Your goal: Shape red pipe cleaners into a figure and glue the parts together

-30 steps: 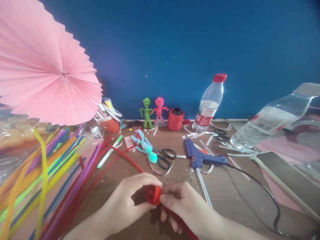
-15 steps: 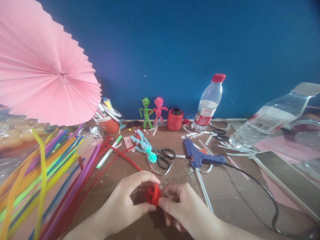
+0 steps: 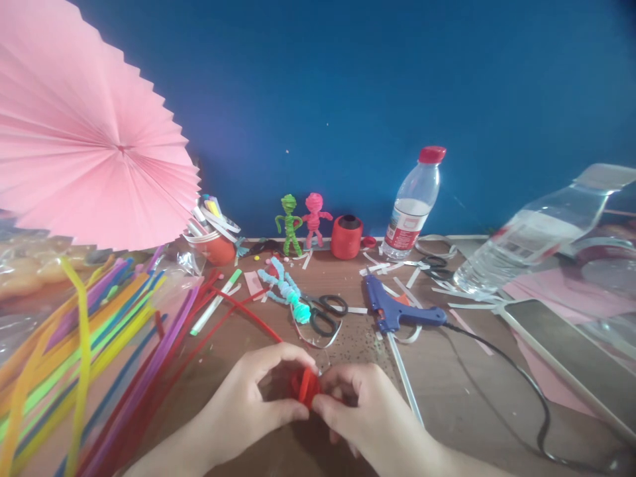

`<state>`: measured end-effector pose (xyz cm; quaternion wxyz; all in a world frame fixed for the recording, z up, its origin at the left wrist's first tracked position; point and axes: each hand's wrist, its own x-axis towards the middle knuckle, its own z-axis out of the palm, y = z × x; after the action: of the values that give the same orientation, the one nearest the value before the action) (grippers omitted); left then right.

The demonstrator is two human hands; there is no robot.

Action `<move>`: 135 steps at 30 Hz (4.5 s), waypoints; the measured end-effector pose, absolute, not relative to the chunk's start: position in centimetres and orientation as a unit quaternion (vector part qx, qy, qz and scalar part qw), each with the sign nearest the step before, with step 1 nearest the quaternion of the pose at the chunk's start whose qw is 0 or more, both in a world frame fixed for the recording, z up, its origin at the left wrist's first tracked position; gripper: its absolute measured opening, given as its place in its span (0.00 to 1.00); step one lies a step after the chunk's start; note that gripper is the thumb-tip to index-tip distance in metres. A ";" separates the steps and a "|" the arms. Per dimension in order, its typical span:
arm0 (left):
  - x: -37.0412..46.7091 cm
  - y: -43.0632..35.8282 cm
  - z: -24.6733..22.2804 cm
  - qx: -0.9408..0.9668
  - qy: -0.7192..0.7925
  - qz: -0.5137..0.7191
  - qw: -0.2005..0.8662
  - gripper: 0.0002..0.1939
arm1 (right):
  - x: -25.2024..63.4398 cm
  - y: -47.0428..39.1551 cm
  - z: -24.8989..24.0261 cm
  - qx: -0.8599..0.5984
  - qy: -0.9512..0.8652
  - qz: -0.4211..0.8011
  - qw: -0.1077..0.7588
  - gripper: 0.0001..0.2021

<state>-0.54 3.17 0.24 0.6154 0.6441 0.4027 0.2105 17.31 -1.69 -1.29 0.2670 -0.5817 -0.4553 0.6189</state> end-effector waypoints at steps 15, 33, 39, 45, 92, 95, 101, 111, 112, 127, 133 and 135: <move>-0.4 2.8 -0.1 0.651 0.357 0.238 0.626 0.17 | 17.1 -1.5 -2.1 -0.434 -0.308 0.786 0.315 0.18; -0.3 3.3 0.8 0.730 0.346 0.254 0.532 0.13 | 16.8 -1.6 -1.3 -0.495 -0.331 0.742 0.307 0.12; -0.6 3.5 0.9 0.664 0.347 0.187 0.636 0.12 | 16.9 -1.6 -1.5 -0.495 -0.356 0.733 0.300 0.11; -0.5 3.4 0.6 0.651 0.332 0.189 0.656 0.09 | 16.9 -1.6 -1.5 -0.495 -0.367 0.729 0.299 0.10; -0.7 1.9 -0.9 0.901 0.212 0.328 0.189 0.06 | 17.0 -1.5 -2.2 -0.441 -0.235 0.759 0.417 0.21; -0.8 1.6 -1.0 0.901 0.219 0.325 0.187 0.06 | 17.1 -1.6 -2.3 -0.421 -0.225 0.775 0.415 0.19; -0.9 2.4 -1.0 0.900 0.214 0.334 0.182 0.08 | 17.6 -1.4 -2.0 -0.311 -0.127 0.823 0.458 0.10; -1.1 2.7 -1.4 0.848 0.311 0.318 0.288 0.10 | 17.5 -0.7 -3.0 -0.289 -0.214 0.771 0.526 0.12; -1.1 2.8 -1.5 0.848 0.309 0.316 0.293 0.10 | 17.5 -0.6 -3.2 -0.283 -0.223 0.767 0.531 0.12; -1.2 3.0 -1.7 0.834 0.310 0.330 0.315 0.08 | 18.6 -0.3 -2.6 -0.155 -0.107 0.826 0.531 0.09; -1.3 2.8 -1.7 0.833 0.297 0.360 0.297 0.09 | 19.0 -0.1 -2.3 -0.125 -0.080 0.842 0.519 0.12; -1.3 2.8 -1.5 0.835 0.293 0.362 0.294 0.09 | 19.0 0.0 -2.3 -0.133 -0.079 0.838 0.523 0.13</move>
<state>-1.27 2.77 -1.54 0.2945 0.8348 0.2926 0.3616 18.97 0.02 -2.30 0.5233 -0.1330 -0.0790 0.8380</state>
